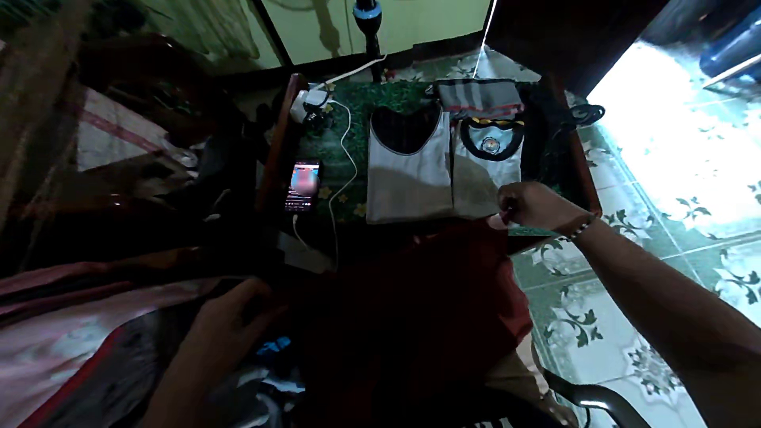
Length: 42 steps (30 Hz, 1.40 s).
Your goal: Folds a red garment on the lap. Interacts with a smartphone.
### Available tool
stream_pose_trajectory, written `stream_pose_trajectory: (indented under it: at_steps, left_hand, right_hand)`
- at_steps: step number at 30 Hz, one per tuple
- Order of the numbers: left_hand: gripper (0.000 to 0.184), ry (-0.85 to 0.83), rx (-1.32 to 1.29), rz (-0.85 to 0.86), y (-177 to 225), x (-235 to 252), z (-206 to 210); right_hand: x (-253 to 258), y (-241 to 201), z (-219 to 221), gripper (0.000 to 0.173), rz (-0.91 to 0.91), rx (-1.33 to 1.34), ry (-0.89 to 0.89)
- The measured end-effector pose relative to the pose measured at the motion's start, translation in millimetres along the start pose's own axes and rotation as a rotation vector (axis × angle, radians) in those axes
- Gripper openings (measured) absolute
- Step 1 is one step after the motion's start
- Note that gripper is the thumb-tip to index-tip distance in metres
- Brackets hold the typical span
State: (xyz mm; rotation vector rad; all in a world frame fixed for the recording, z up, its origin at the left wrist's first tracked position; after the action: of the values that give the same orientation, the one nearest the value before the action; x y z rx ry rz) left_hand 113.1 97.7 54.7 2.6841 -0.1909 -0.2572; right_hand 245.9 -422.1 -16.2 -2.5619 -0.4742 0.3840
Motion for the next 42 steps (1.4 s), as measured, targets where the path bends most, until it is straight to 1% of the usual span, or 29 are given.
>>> stream_pose_trajectory:
  at_steps: [2,3,4,5,6,7,8,10,15,17,21,22,23,24,25,26,27,28,29,30,31,32,33,35,36,37,39,40,42]
  left_hand:
    - [0.023,0.027,0.026,-0.034,27.3,-25.2,-1.9]
    - [0.021,-0.021,0.035,-0.124,53.7,-35.3,-5.5]
    - [0.024,-0.106,0.015,-0.264,86.2,-42.8,-10.5]
    - [0.024,-0.134,0.017,-0.312,101.2,-51.5,-8.9]
    - [0.022,-0.109,0.025,-0.237,94.0,-64.6,-0.6]
    - [0.019,-0.035,0.036,-0.088,75.3,-79.8,12.0]
    - [0.018,0.021,0.027,0.02,62.7,-92.4,22.7]
    - [0.016,0.038,-0.02,0.091,56.3,-110.5,36.9]
    - [0.013,0.025,-0.092,0.067,58.5,-136.3,61.3]
    - [0.013,0.04,-0.101,0.066,59.9,-142.6,67.9]
    - [0.011,0.111,-0.087,0.121,63.3,-150.6,79.8]
    - [0.011,0.098,-0.061,0.084,71.5,-150.2,78.6]
    - [0.011,0.017,-0.03,-0.026,90.6,-146.0,69.7]
    - [0.014,-0.159,-0.046,-0.225,118.7,-136.3,53.3]
    - [0.018,-0.34,-0.067,-0.38,131.9,-128.0,45.2]
    - [0.02,-0.422,-0.105,-0.396,126.5,-128.8,49.4]
    - [0.019,-0.386,-0.174,-0.289,109.0,-138.7,62.4]
    - [0.023,-0.236,-0.274,-0.098,78.4,-154.8,87.0]
    - [0.032,-0.145,-0.39,0.006,55.5,-165.4,105.7]
    - [0.038,-0.09,-0.457,0.021,42.1,-169.2,113.9]
    - [0.041,-0.047,-0.48,-0.04,33.7,-168.8,114.0]
    - [0.042,0.002,-0.477,-0.15,27.1,-166.9,110.5]
    - [0.041,0.072,-0.468,-0.287,20.1,-164.2,107.5]
    - [0.041,0.286,-0.478,-0.527,3.0,-155.6,108.2]
    - [0.044,0.373,-0.51,-0.642,-6.6,-150.0,111.6]
    - [0.047,0.403,-0.573,-0.762,-15.1,-143.3,114.4]
    - [0.053,0.342,-0.769,-0.994,-28.6,-126.9,115.5]
    - [0.055,0.316,-0.855,-1.059,-36.6,-119.5,117.9]
    - [0.059,0.292,-0.973,-1.118,-52.3,-108.6,129.2]
  right_hand:
    - [-21.2,-7.6,-4.1,0.016,-0.002,0.01,0.06]
    - [-32.8,-12.7,-4.9,0.016,0.01,0.011,0.099]
    - [-43.8,-15.0,-4.1,0.017,0.012,0.011,0.131]
    - [-54.2,-14.9,-1.9,0.018,0.011,0.01,0.161]
    - [-63.5,-14.3,0.7,0.018,0.006,0.009,0.187]
    - [-72.3,-14.4,3.5,0.018,0.006,0.012,0.197]
    - [-80.5,-14.5,6.8,0.018,0.011,0.019,0.208]
    - [-94.9,-11.5,14.2,0.017,-0.003,0.011,0.245]
    - [-117.4,-5.7,27.0,0.013,-0.049,-0.03,0.33]
    - [-122.0,-2.1,32.3,0.012,-0.051,-0.043,0.347]
    - [-130.7,3.3,40.8,0.009,-0.03,-0.066,0.353]
    - [-133.8,2.8,41.7,0.008,-0.022,-0.071,0.348]
    - [-136.9,0.7,42.4,0.008,-0.021,-0.079,0.343]
    - [-139.9,-1.4,43.2,0.007,-0.017,-0.088,0.332]
    - [-142.1,-2.2,44.9,0.007,-0.014,-0.105,0.306]
    - [-143.9,-0.6,47.4,0.007,-0.005,-0.125,0.254]
    - [-145.3,3.9,50.6,0.008,0.012,-0.146,0.161]
    - [-145.2,11.4,53.7,0.011,0.051,-0.153,0.021]
    - [-143.5,19.8,57.5,0.019,0.107,-0.145,-0.13]
    - [-141.0,24.7,61.1,0.028,0.141,-0.126,-0.235]
    - [-138.9,25.5,62.9,0.035,0.141,-0.087,-0.264]
    - [-137.0,23.0,62.3,0.038,0.115,-0.038,-0.242]
    - [-134.2,16.7,60.5,0.038,0.073,0.019,-0.186]
    - [-124.8,-6.0,60.5,0.031,0.001,0.096,-0.027]
    - [-117.9,-20.7,62.8,0.034,0.009,0.117,0.035]
    - [-109.9,-34.2,67.1,0.041,0.029,0.135,0.079]
    - [-93.5,-54.1,81.1,0.058,0.052,0.165,0.114]
    - [-86.3,-62.5,88.7,0.066,0.051,0.159,0.112]
    - [-76.5,-74.4,104.3,0.077,0.031,0.125,0.107]
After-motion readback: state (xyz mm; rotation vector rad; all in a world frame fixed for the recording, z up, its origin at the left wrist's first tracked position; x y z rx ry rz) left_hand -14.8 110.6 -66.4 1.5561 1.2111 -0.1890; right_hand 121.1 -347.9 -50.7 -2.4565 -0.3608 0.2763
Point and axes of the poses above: each hand's wrist, its own x-axis towards the middle knuckle, its own z-axis out of the palm, y = z × x, the point moved 3 cm from there along x, towards the middle knuckle, and after that the axes turned 1 degree about x, right-handed, at the moved point
